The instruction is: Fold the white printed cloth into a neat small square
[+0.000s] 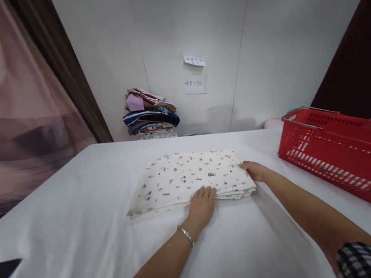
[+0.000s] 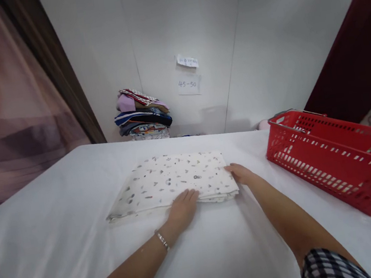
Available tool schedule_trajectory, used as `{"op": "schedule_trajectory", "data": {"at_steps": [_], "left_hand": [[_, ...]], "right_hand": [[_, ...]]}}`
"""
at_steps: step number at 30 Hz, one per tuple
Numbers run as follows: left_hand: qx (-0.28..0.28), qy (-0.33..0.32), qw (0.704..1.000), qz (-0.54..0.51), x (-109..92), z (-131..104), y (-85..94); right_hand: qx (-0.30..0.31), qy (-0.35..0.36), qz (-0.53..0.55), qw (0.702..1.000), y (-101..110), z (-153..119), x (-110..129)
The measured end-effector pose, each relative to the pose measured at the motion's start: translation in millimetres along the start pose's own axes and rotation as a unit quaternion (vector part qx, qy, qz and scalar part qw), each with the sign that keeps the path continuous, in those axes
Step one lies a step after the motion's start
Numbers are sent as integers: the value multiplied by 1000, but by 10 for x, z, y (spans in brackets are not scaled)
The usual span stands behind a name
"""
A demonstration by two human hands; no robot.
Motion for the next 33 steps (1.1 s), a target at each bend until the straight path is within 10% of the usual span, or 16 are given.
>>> {"op": "schedule_trajectory", "data": {"at_steps": [14, 24, 33], "left_hand": [[-9, -30, 998, -51, -152, 33, 146], [11, -79, 994, -78, -729, 337, 47], [46, -27, 994, -97, -823, 534, -13]], "right_hand": [[17, -82, 73, 994, -76, -803, -422], [-4, -25, 130, 991, -61, -939, -275], [8, -43, 117, 992, -13, -923, -323]]}}
Point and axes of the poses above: each hand's wrist, its own z-axis towards the middle knuckle, its own y-axis out of the back of the hand, x = y × z, the point moved 6 cm from there along z, towards the middle knuckle, and after that the axes turned 4 degrees about -z, right-handed, at the moved point
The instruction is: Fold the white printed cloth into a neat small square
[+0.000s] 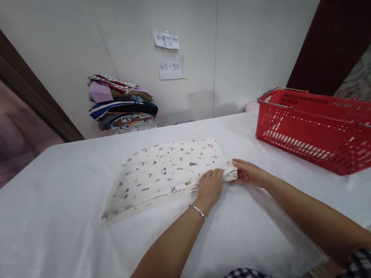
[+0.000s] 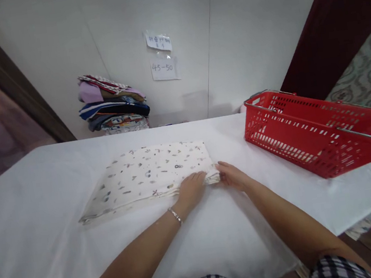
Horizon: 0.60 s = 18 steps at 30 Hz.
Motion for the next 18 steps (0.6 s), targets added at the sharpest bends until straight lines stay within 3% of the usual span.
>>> {"op": "schedule_trajectory", "data": {"at_steps": [5, 10, 15, 18], "left_hand": [[0, 65, 996, -54, 64, 0, 102], [-5, 52, 997, -60, 23, -31, 124], [-9, 35, 998, -54, -18, -62, 87], [-19, 35, 997, -70, -54, -66, 136]], "right_hand": [[22, -26, 3, 999, 27, 209, -14], [45, -22, 29, 998, -99, 507, 49], [-31, 47, 52, 997, -49, 812, 163], [-45, 49, 47, 997, -11, 920, 219]]}}
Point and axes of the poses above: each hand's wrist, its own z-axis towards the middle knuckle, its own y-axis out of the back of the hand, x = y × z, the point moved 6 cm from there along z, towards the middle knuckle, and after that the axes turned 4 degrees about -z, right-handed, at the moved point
